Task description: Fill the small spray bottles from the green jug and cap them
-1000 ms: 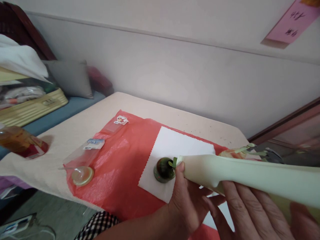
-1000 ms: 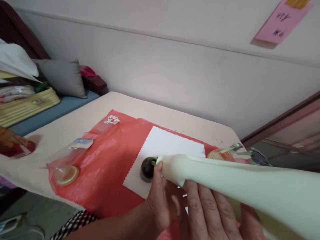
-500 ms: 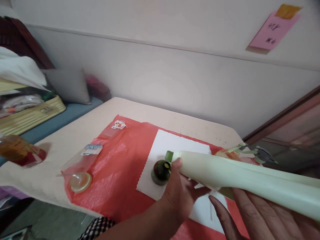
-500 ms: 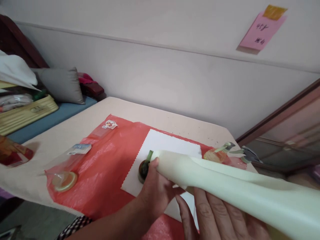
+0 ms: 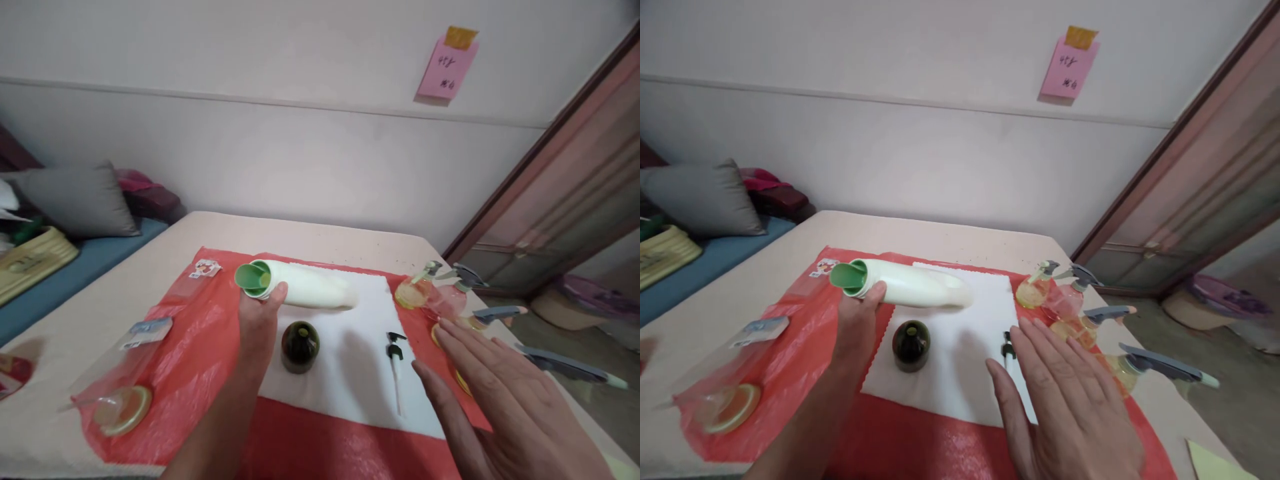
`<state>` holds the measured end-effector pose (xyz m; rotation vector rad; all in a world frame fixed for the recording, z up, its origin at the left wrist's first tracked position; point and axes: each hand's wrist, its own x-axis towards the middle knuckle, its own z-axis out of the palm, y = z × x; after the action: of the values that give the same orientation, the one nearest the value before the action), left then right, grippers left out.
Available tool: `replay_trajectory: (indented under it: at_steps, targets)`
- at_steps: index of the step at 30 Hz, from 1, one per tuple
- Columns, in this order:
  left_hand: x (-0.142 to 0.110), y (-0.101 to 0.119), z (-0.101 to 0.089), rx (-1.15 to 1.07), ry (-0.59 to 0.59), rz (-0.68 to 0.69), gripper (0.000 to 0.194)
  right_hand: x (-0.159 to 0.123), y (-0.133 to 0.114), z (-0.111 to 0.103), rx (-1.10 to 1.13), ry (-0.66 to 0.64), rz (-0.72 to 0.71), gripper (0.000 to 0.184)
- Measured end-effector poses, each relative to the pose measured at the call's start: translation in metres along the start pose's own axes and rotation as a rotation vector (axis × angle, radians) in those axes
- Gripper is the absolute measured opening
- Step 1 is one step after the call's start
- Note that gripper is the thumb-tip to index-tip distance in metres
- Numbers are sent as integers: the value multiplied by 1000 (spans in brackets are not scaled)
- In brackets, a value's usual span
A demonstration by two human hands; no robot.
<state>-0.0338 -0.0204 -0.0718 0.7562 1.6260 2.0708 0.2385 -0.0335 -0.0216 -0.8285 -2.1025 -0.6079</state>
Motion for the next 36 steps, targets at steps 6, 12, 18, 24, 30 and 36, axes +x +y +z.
replay_trajectory:
  at_steps: [6,12,18,24,30,36]
  targets:
    - [3,-9,1,283,-40,-13,53,-8,10,34,-20,20,2,33]
    - [-8,-5,10,416,-167,58,69,-44,22,107,299,-234,301,56]
    - [1,-17,7,229,-327,13,74,-56,15,145,865,-592,628,83]
    - [10,-32,2,338,-357,36,69,-49,11,172,1123,-602,766,100]
    - [3,-30,6,268,-387,29,79,-42,4,170,1195,-606,713,104]
    - [-17,-21,12,393,-513,77,60,-44,23,144,1089,-494,684,88]
